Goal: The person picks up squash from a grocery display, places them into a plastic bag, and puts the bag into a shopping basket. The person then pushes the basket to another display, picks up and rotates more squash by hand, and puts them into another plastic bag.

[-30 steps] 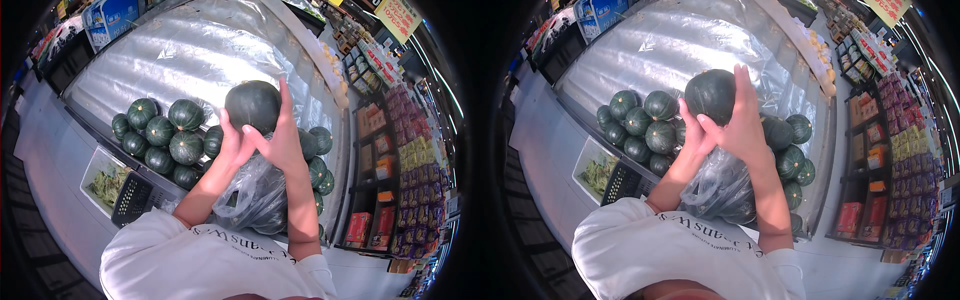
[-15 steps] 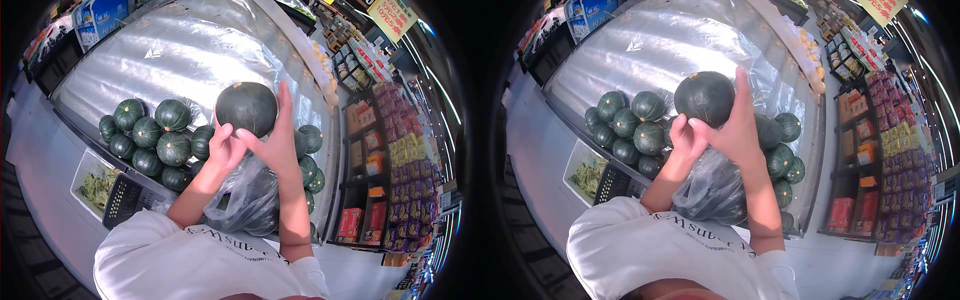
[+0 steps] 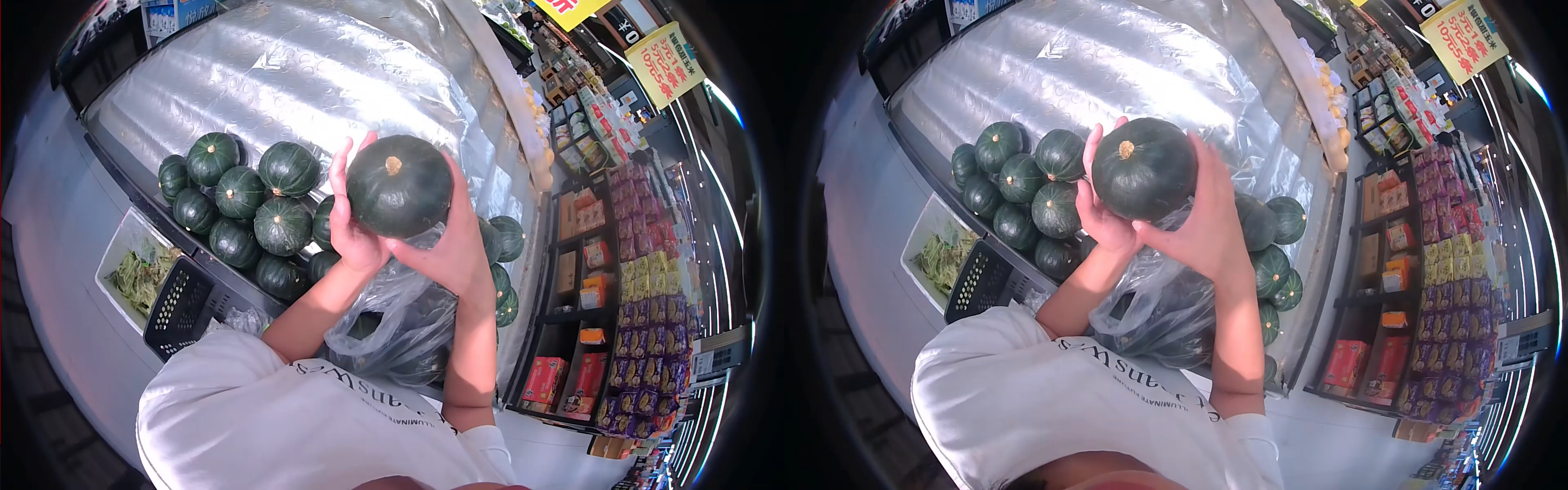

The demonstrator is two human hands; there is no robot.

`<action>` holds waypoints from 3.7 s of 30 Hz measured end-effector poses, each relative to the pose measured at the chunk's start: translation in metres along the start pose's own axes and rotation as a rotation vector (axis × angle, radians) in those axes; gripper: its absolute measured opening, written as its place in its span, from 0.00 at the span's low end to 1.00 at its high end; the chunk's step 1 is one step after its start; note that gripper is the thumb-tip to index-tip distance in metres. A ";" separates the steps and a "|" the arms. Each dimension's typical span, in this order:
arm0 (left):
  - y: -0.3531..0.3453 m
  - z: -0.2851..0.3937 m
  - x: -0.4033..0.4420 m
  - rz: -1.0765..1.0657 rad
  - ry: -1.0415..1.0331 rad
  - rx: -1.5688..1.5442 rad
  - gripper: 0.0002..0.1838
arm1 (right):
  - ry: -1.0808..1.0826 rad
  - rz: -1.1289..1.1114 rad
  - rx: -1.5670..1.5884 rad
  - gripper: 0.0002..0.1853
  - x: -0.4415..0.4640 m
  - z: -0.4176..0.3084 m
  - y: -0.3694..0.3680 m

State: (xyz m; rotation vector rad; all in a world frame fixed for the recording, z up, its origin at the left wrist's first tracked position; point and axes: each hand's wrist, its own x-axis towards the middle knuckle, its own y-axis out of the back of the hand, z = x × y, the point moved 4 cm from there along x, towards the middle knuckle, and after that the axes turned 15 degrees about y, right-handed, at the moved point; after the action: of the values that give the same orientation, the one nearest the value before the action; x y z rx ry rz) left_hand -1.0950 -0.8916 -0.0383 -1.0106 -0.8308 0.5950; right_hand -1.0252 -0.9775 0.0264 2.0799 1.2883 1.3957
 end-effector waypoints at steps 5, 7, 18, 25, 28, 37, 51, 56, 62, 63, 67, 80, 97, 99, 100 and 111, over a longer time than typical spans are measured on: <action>0.005 0.002 -0.002 -0.001 -0.162 0.208 0.48 | 0.010 -0.026 -0.013 0.57 0.000 -0.001 0.000; 0.006 0.003 -0.002 -0.007 -0.215 0.301 0.50 | -0.001 -0.030 -0.004 0.57 -0.001 -0.001 0.000; -0.005 -0.005 -0.002 -0.003 0.004 0.147 0.48 | 0.021 -0.006 -0.144 0.59 -0.002 -0.003 0.003; -0.001 -0.016 0.000 -0.075 0.212 -0.019 0.43 | -0.048 0.208 0.006 0.59 0.005 -0.001 0.004; -0.002 -0.016 0.001 -0.086 0.236 -0.091 0.37 | -0.052 0.269 -0.027 0.58 0.005 -0.002 0.007; 0.003 -0.023 0.006 -0.006 0.453 -0.088 0.27 | -0.179 0.376 0.124 0.45 0.010 -0.003 0.009; 0.001 -0.030 0.005 -0.075 0.637 -0.123 0.33 | -0.102 0.356 0.262 0.34 0.006 0.001 0.013; 0.003 -0.034 0.004 -0.072 0.701 -0.146 0.38 | -0.214 0.349 0.281 0.34 0.007 -0.003 0.013; 0.004 -0.033 0.005 -0.065 0.698 -0.166 0.39 | -0.140 0.323 0.145 0.38 0.009 -0.001 0.010; 0.004 -0.033 0.004 -0.066 0.694 -0.163 0.39 | -0.140 0.312 0.133 0.39 0.009 -0.002 0.010; 0.008 -0.033 0.004 -0.153 0.683 -0.140 0.37 | -0.131 0.309 0.138 0.40 0.008 -0.002 0.010; 0.003 -0.030 -0.003 -0.165 0.620 -0.007 0.41 | -0.109 0.349 0.224 0.40 0.004 0.001 0.009; 0.002 -0.028 -0.005 -0.132 0.629 -0.012 0.42 | -0.154 0.389 0.364 0.44 0.008 0.004 0.007; 0.004 -0.029 -0.007 -0.125 0.642 -0.035 0.42 | -0.208 0.388 0.289 0.48 0.008 0.005 0.005; 0.005 -0.030 -0.007 -0.114 0.649 -0.048 0.42 | -0.220 0.389 0.270 0.49 0.008 0.006 0.004; 0.007 -0.030 -0.007 -0.110 0.696 -0.096 0.43 | -0.244 0.412 0.239 0.50 0.009 0.009 0.003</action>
State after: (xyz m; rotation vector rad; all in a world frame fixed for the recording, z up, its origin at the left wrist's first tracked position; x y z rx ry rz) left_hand -1.0750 -0.9089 -0.0555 -1.1498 -0.2928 0.0834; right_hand -1.0152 -0.9703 0.0294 2.6988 1.0057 1.1239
